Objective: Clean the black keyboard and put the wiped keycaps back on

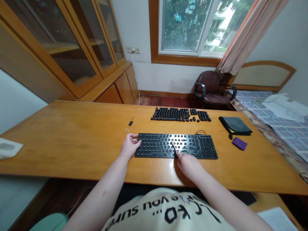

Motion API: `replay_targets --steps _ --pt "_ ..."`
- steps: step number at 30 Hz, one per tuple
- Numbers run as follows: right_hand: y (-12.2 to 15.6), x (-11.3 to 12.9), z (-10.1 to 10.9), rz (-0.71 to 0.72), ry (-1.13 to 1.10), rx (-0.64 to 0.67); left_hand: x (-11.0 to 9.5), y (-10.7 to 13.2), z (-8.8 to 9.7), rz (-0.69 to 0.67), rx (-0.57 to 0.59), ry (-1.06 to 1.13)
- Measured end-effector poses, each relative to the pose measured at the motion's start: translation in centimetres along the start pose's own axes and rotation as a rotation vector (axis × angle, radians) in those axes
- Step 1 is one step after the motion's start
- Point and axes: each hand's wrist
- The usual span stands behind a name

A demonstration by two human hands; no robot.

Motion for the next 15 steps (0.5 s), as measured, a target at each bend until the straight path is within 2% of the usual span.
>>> replay_targets --steps 4,7,10,12,15 --pt "1.8 -0.4 0.6 0.022 -0.006 0.062 0.3 -0.1 -0.1 -0.021 -0.005 -0.048" --pt "4.0 -0.9 2.1 -0.010 -0.047 0.117 0.4 -0.1 -0.2 -0.038 -0.012 -0.054" --pt "5.8 -2.1 3.8 0.018 -0.138 0.183 0.5 -0.1 -0.1 -0.038 -0.018 -0.056" --pt "6.1 -3.2 4.4 0.025 -0.194 0.122 0.4 -0.1 0.0 -0.042 -0.016 -0.098" --pt "4.9 -4.6 4.0 -0.037 -0.191 -0.076 0.2 -0.2 0.2 -0.076 0.007 -0.236"
Point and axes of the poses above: each hand's wrist, its own y-axis away from the middle knuckle, its own z-axis out of the back of the hand, x = y × z, and after that the axes turned 10 degrees about -y, right-handed
